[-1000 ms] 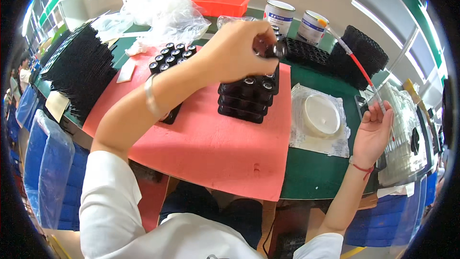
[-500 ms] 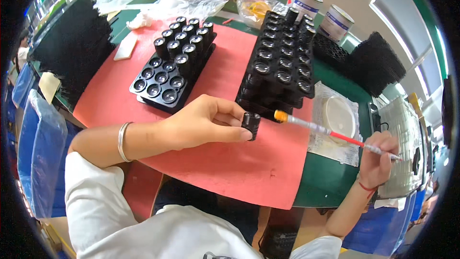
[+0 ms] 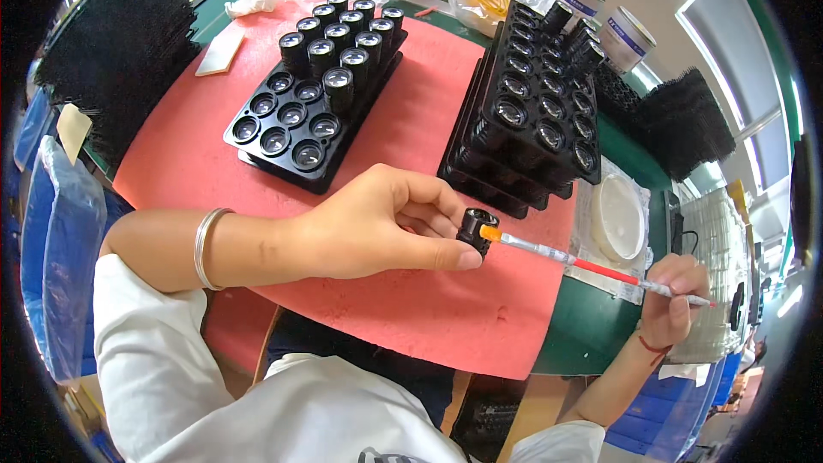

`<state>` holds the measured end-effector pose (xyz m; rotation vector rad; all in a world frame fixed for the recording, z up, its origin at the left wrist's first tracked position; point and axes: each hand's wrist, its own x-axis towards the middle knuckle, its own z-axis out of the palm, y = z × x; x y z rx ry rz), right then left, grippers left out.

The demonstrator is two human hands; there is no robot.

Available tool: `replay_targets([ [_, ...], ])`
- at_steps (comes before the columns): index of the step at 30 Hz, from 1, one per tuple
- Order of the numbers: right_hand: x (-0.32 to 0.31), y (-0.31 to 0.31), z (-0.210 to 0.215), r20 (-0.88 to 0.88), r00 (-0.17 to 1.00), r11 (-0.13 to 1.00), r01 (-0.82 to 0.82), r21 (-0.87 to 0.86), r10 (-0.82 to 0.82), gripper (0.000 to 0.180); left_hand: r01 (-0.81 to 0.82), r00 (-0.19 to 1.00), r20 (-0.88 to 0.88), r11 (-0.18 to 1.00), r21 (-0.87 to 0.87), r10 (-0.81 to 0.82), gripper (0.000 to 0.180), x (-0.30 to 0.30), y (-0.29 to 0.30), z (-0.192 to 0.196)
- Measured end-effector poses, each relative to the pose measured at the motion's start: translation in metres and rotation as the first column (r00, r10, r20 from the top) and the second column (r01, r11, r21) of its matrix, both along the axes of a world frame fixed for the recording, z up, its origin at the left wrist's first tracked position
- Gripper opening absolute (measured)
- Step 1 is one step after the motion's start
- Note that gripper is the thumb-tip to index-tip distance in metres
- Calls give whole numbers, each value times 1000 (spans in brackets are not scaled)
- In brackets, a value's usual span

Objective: Applying adhesive to small electronic components using a brush at a factory assembly station.

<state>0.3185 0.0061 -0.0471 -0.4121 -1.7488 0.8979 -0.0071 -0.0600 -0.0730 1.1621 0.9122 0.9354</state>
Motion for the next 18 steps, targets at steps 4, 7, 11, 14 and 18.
replay_targets([
  [4, 0, -1, 1, 28, 1000, 1000, 13, 2, -13, 25, 7, 1000, 0, 1000, 3, -7, 23, 0, 1, -2],
  [7, -1, 0, 2, 49, 998, 999, 40, 11, -40, 24, 4, 999, 46, 1000, -18, -3, 23, 0, 0, -1],
  [11, 2, 1, 2, 62, 998, 1000, 14, -25, -12, 22, 19, 998, 55, 999, 26, -21, 25, 0, 0, -5],
  [14, 3, 2, 3, 56, 998, 999, -10, -45, 13, 21, 38, 999, 21, 998, 53, -39, 26, -1, 0, -5],
  [18, 5, 4, 1, 40, 999, 1000, -15, -21, 16, 20, 82, 992, 86, 992, 101, -91, 26, -1, 0, -6],
])
